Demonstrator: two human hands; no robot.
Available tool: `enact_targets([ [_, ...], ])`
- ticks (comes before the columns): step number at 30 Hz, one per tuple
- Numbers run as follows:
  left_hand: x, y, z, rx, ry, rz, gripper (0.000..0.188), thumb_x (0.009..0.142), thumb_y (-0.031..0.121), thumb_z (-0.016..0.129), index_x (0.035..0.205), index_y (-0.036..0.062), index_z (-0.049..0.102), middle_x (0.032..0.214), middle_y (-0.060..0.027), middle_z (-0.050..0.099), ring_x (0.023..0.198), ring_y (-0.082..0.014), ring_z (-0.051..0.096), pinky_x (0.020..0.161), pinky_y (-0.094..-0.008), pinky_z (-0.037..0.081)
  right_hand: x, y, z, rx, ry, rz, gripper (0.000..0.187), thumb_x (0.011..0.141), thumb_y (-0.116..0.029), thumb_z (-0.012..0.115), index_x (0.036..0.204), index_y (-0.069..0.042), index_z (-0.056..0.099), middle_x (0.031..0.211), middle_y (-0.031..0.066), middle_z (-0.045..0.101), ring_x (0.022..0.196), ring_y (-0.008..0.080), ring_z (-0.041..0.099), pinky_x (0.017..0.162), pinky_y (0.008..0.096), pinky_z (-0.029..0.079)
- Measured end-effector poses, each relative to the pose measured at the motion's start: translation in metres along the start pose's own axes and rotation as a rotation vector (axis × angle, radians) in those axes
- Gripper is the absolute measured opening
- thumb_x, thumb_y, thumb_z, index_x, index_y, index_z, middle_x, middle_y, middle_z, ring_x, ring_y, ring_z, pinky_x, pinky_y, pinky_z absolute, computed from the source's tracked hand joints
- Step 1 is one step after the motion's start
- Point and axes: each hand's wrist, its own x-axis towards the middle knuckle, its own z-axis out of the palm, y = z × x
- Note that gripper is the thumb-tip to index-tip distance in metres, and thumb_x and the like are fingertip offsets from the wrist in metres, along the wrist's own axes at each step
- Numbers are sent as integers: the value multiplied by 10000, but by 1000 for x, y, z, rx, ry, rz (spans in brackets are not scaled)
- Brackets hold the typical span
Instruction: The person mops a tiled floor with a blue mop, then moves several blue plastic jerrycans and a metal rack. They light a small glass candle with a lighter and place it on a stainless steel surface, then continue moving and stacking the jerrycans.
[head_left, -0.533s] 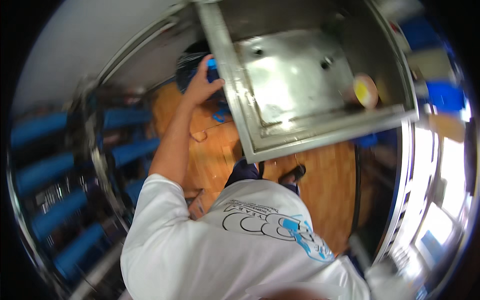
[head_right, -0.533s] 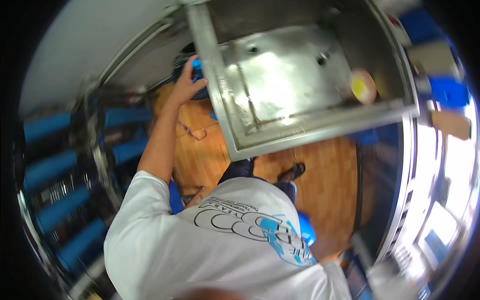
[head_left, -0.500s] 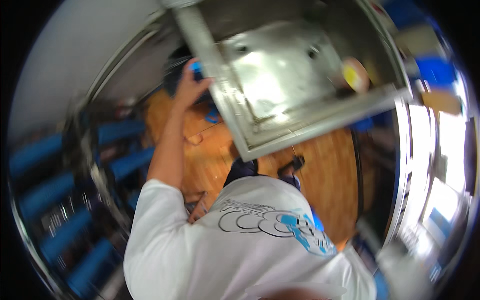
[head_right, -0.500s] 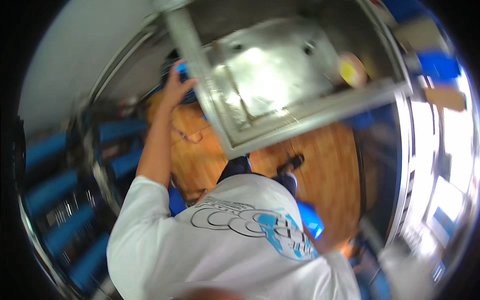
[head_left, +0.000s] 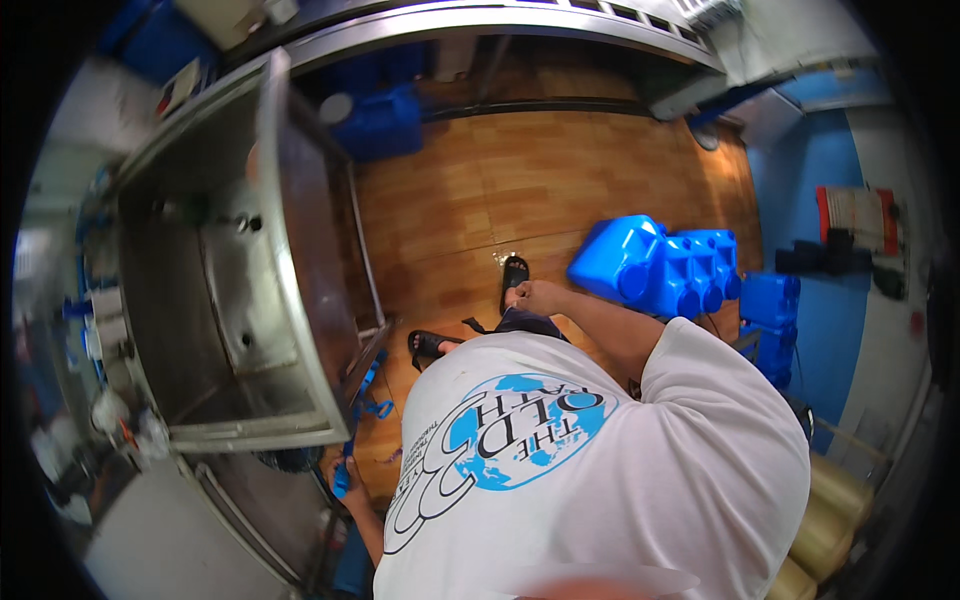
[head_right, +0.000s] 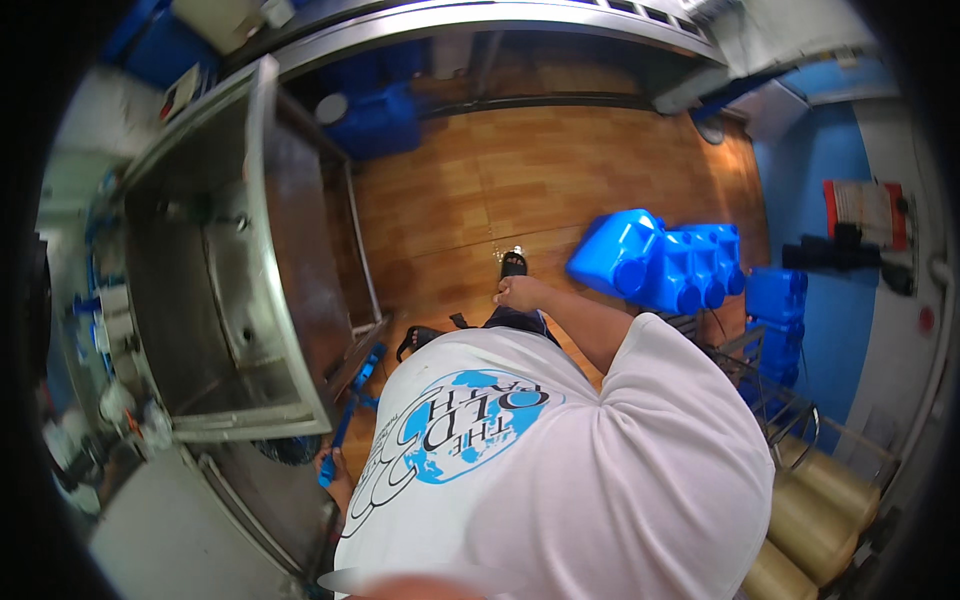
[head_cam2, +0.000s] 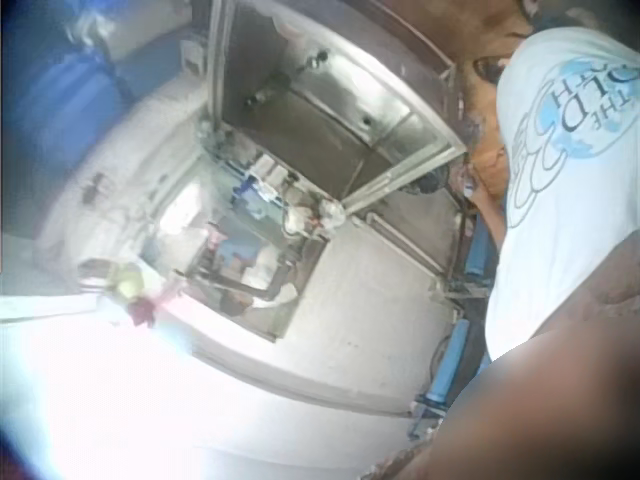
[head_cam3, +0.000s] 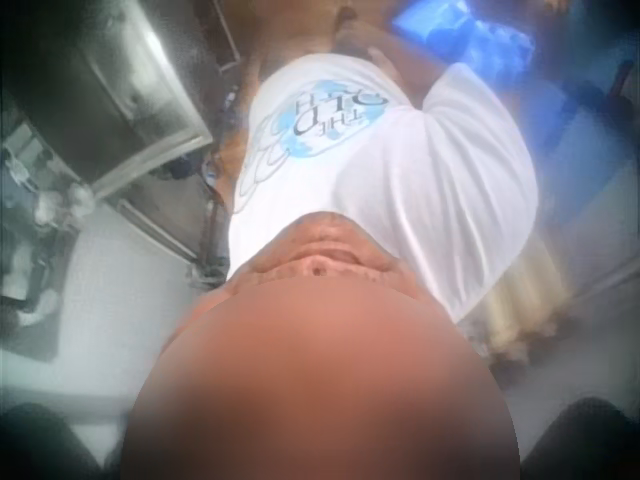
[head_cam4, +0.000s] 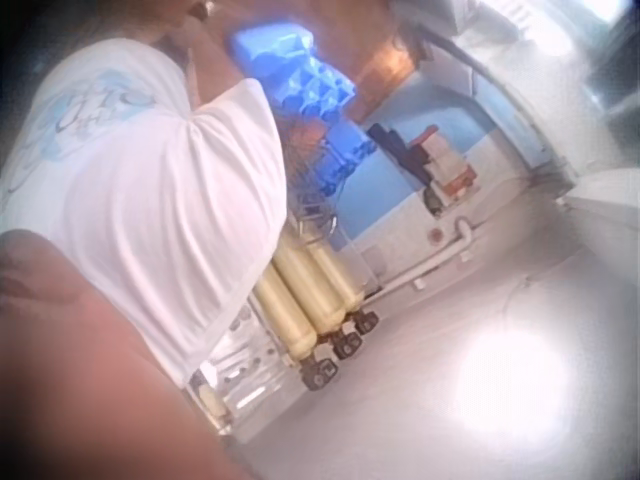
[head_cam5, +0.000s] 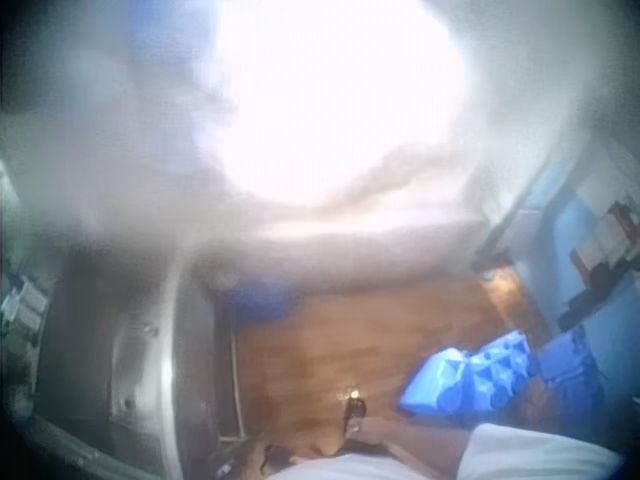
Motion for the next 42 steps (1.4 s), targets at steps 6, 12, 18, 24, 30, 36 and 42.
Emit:
enact_targets([
  [6,-19,97,89,433,307,35,335,916,300,678,864,-26,615,875,-135,648,850,-225,608,790,-332,482,-22,170,-57,-2,182,-40,497,869,-480,580,1106,-52,665,1125,211,652,1074,356,615,919,448,475],
  [12,-7,177,144,746,255,-31,414,918,348,668,787,-41,610,770,-133,637,775,-203,612,712,-310,486,-80,331,-107,154,269,368,517,848,-492,595,1106,-49,664,1154,199,649,1067,347,624,922,433,484],
  [18,51,296,267,30,200,177,363,915,315,679,823,-28,602,778,-125,637,784,-192,611,721,-301,498,-83,372,-167,294,456,368,532,845,-498,602,1139,-57,651,1159,203,645,1075,359,619,921,442,484],
  [24,110,451,419,-232,-228,330,274,919,253,678,872,3,578,794,-109,637,804,-182,610,756,-293,516,-79,379,-244,484,593,264,543,855,-487,598,1159,-39,643,1181,220,628,1092,372,603,923,450,478],
  [30,123,600,578,-11,-614,642,259,934,233,654,831,12,567,784,-97,632,765,-174,608,732,-322,501,-101,436,-269,491,614,476,516,863,-490,608,1142,-57,636,1152,206,634,1065,370,605,892,458,478],
  [36,88,712,721,24,-780,835,248,922,202,665,810,6,562,764,-76,612,736,-174,587,708,-329,485,-127,467,-218,669,656,650,429,877,-428,585,937,-19,699,946,222,679,870,383,656,787,475,501],
  [42,32,812,853,133,-901,1158,258,881,226,720,815,8,598,758,-78,617,716,-180,577,686,-338,481,-90,455,-211,789,655,553,323,884,-343,581,963,-65,725,980,202,692,885,378,665,810,461,522],
])
